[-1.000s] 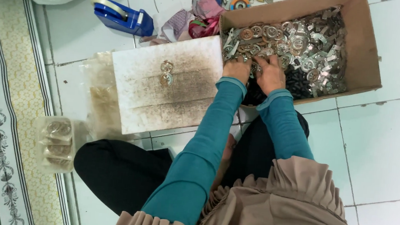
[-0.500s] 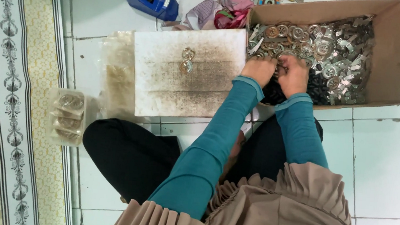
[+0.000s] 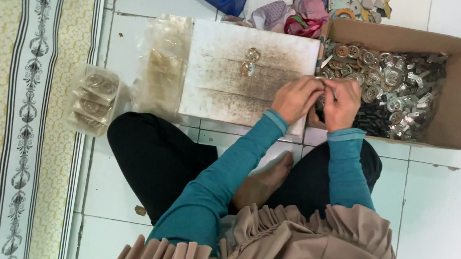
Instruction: A person sitting on the floor sorts small metal decorative pieces from a box, arranges them on a board, and then packages them into small plastic bags.
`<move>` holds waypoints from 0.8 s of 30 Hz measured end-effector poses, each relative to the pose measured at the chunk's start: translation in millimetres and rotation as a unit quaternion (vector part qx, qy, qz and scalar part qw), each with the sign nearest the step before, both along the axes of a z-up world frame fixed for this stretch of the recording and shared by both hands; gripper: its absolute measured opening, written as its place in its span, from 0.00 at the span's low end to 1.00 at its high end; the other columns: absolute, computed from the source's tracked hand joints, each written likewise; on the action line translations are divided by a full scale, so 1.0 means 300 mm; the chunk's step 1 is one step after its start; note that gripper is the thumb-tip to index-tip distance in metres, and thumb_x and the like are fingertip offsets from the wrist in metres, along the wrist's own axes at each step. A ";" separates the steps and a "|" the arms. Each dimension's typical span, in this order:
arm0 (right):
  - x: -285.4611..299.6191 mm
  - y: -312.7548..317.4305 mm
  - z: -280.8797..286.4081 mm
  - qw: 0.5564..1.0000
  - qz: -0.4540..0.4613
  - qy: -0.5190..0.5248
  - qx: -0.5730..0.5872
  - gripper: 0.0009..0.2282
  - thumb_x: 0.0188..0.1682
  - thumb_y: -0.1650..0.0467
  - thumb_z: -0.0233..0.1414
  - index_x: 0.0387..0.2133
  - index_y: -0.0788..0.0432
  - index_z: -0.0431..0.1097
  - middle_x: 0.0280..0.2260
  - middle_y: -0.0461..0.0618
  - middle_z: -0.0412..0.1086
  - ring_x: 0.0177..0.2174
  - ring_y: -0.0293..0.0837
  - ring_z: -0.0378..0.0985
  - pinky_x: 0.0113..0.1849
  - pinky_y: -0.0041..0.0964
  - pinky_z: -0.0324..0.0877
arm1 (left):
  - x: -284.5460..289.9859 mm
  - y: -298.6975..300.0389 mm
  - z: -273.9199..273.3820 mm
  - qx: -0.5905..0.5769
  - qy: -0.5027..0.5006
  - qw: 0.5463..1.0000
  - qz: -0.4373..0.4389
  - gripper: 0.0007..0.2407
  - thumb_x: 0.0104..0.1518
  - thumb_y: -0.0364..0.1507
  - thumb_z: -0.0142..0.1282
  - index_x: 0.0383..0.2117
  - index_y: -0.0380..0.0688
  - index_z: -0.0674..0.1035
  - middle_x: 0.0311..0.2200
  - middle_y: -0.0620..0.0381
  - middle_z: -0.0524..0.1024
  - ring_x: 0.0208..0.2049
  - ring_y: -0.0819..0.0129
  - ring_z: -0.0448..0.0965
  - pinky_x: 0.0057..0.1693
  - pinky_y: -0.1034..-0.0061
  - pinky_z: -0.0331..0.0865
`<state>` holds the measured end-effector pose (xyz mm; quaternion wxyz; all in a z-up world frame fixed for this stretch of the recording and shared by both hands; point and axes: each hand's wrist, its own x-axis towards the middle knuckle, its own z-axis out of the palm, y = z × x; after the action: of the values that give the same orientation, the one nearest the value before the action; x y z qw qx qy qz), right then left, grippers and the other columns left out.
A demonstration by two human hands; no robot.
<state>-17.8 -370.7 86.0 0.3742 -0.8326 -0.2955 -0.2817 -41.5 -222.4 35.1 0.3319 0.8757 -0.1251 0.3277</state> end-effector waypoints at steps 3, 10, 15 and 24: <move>-0.039 0.158 0.008 0.998 0.052 -0.032 -0.030 0.04 0.54 0.73 0.61 0.39 0.55 0.81 0.36 0.48 0.77 0.38 0.53 0.75 0.44 0.46 0.68 | -0.133 0.193 0.013 -0.066 0.061 0.994 0.055 0.09 0.64 0.40 0.55 0.49 0.62 0.76 0.43 0.64 0.75 0.47 0.62 0.80 0.48 0.66 0.73; -0.095 0.488 0.006 0.989 0.059 -0.099 -0.094 0.02 0.54 0.70 0.59 0.32 0.52 0.80 0.34 0.47 0.73 0.35 0.51 0.73 0.38 0.45 0.64 | -0.266 0.504 0.018 0.043 0.052 0.981 0.181 0.06 0.63 0.35 0.59 0.44 0.65 0.78 0.43 0.68 0.74 0.48 0.68 0.78 0.54 0.67 0.67; -0.062 0.544 -0.063 0.978 0.030 -0.139 -0.154 0.08 0.58 0.66 0.53 0.29 0.48 0.76 0.33 0.43 0.70 0.36 0.47 0.70 0.40 0.43 0.63 | -0.219 0.572 -0.017 0.145 0.014 0.969 0.199 0.05 0.59 0.32 0.63 0.38 0.63 0.81 0.38 0.68 0.75 0.44 0.68 0.77 0.55 0.65 0.65; -0.041 0.520 -0.120 0.978 0.052 -0.080 -0.186 0.08 0.59 0.65 0.51 0.33 0.47 0.77 0.31 0.44 0.70 0.35 0.47 0.71 0.41 0.43 0.63 | -0.221 0.572 -0.043 0.164 0.092 0.970 0.156 0.07 0.55 0.34 0.63 0.38 0.59 0.81 0.39 0.67 0.75 0.47 0.67 0.76 0.58 0.60 0.62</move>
<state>-30.0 -214.5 49.9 0.2025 -0.8459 -0.4144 -0.2679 -107.8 -50.8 22.2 0.1386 0.9531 -0.0077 0.2690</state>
